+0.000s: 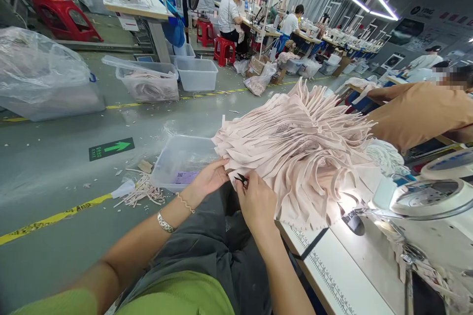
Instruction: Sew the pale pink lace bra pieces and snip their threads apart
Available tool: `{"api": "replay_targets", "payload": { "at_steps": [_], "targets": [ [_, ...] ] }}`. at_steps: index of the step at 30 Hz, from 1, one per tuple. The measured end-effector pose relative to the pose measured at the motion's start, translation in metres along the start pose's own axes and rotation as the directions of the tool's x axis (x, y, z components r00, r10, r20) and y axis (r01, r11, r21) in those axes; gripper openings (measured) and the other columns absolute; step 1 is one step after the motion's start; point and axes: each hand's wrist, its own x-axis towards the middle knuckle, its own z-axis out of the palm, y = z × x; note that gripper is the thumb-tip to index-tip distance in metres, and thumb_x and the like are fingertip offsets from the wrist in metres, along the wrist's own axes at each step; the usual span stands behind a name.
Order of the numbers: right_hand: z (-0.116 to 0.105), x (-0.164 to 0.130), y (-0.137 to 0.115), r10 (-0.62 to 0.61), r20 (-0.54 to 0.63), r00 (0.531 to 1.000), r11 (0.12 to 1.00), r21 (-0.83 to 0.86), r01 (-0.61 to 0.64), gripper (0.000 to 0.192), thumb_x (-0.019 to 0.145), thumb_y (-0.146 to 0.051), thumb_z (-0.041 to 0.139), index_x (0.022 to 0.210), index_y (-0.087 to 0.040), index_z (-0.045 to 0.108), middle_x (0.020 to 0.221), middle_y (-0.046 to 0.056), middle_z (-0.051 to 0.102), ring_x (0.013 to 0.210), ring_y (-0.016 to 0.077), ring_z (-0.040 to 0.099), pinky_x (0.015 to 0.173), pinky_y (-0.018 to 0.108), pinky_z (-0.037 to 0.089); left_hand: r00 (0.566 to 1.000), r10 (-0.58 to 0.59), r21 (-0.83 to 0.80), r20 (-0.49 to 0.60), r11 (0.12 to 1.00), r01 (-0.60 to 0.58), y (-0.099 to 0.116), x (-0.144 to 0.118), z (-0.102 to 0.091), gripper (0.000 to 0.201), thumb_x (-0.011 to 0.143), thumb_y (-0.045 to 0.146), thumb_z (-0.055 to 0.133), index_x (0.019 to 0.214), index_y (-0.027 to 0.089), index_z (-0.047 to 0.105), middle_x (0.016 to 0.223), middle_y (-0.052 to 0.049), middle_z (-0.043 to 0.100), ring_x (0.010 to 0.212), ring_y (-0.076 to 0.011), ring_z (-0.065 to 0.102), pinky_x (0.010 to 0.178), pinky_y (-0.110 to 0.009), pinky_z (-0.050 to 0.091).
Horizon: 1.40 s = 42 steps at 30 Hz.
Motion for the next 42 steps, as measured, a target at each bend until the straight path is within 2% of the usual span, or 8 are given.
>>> {"api": "replay_targets", "payload": {
  "at_steps": [8, 16, 20, 26, 33, 36, 40, 42],
  "targets": [
    [0.005, 0.01, -0.018, -0.045, 0.217, 0.975, 0.995, -0.075, 0.063, 0.012, 0.094, -0.032, 0.056, 0.092, -0.02, 0.058, 0.077, 0.002, 0.072, 0.066, 0.0181, 0.068, 0.052, 0.028, 0.022, 0.999, -0.04, -0.029, 0.022, 0.999, 0.041, -0.008, -0.007, 0.004, 0.015, 0.071, 0.011, 0.074, 0.077, 0.016, 0.062, 0.069, 0.001, 0.065, 0.062, -0.0124, 0.06, 0.059, -0.024, 0.046],
    [0.006, 0.011, -0.005, 0.018, 0.237, 0.971, 0.994, -0.106, 0.007, 0.014, 0.094, -0.034, 0.055, 0.093, -0.021, 0.06, 0.076, 0.003, 0.073, 0.069, 0.0202, 0.069, 0.053, 0.028, 0.021, 0.976, -0.214, 0.076, 0.048, 0.975, 0.21, -0.043, -0.028, -0.011, 0.027, 0.067, 0.029, 0.085, 0.078, 0.014, 0.066, 0.072, -0.002, 0.066, 0.066, -0.0137, 0.063, 0.064, -0.028, 0.051],
    [0.003, 0.004, 0.006, 0.059, 0.207, 0.976, 0.996, -0.074, -0.045, 0.014, 0.093, -0.035, 0.056, 0.094, -0.022, 0.06, 0.076, 0.001, 0.073, 0.067, 0.0192, 0.068, 0.053, 0.027, 0.022, 0.958, -0.273, 0.202, 0.088, 0.947, 0.252, -0.054, -0.032, -0.009, 0.028, 0.054, 0.011, 0.089, 0.073, 0.009, 0.068, 0.07, -0.007, 0.068, 0.062, -0.0154, 0.064, 0.061, -0.027, 0.049],
    [-0.014, -0.024, 0.025, -0.004, 0.136, 0.991, 0.997, 0.083, -0.008, 0.018, 0.093, -0.039, 0.055, 0.094, -0.021, 0.058, 0.074, 0.0, 0.071, 0.066, 0.0164, 0.067, 0.053, 0.024, 0.031, 0.992, -0.111, 0.172, 0.061, 0.98, 0.099, -0.03, -0.023, -0.003, 0.024, 0.064, 0.016, 0.081, 0.085, 0.013, 0.071, 0.082, -0.005, 0.072, 0.075, -0.0169, 0.067, 0.077, -0.033, 0.054],
    [-0.008, -0.027, 0.012, -0.112, 0.198, 0.974, 0.98, -0.138, 0.141, 0.01, 0.092, -0.029, 0.057, 0.092, -0.019, 0.058, 0.074, 0.002, 0.07, 0.06, 0.0175, 0.065, 0.051, 0.027, 0.025, 0.994, -0.073, 0.16, 0.078, 0.985, 0.06, -0.016, -0.024, 0.005, 0.021, 0.065, 0.015, 0.079, 0.083, 0.014, 0.069, 0.084, -0.006, 0.073, 0.081, -0.0205, 0.069, 0.082, -0.038, 0.057],
    [-0.009, -0.026, 0.012, -0.129, 0.245, 0.961, 0.978, -0.127, 0.164, 0.01, 0.093, -0.027, 0.055, 0.086, -0.02, 0.058, 0.067, 0.001, 0.068, 0.058, 0.0165, 0.064, 0.05, 0.027, 0.023, 0.998, -0.044, 0.218, 0.05, 0.975, 0.032, -0.017, -0.022, 0.002, 0.026, 0.065, 0.021, 0.079, 0.087, 0.014, 0.068, 0.09, -0.009, 0.073, 0.087, -0.024, 0.069, 0.084, -0.039, 0.056],
    [-0.024, -0.035, 0.035, -0.054, 0.203, 0.978, 0.998, 0.047, 0.046, 0.019, 0.094, -0.039, 0.052, 0.092, -0.021, 0.059, 0.067, -0.001, 0.067, 0.058, 0.0151, 0.063, 0.051, 0.024, 0.029, 0.983, 0.185, 0.602, -0.016, 0.787, -0.138, -0.022, -0.025, -0.007, 0.03, 0.066, 0.031, 0.077, 0.089, 0.016, 0.067, 0.095, -0.011, 0.07, 0.094, -0.0287, 0.066, 0.086, -0.042, 0.052],
    [-0.034, -0.042, 0.057, 0.087, 0.131, 0.988, 0.991, 0.087, -0.098, 0.029, 0.091, -0.048, 0.052, 0.099, -0.021, 0.059, 0.066, -0.002, 0.064, 0.056, 0.0151, 0.06, 0.052, 0.024, 0.033, 0.921, 0.387, 0.738, -0.04, 0.633, -0.234, -0.022, -0.032, -0.009, 0.032, 0.064, 0.028, 0.077, 0.092, 0.019, 0.064, 0.099, -0.009, 0.066, 0.101, -0.0286, 0.061, 0.094, -0.044, 0.047]
  ]
}}
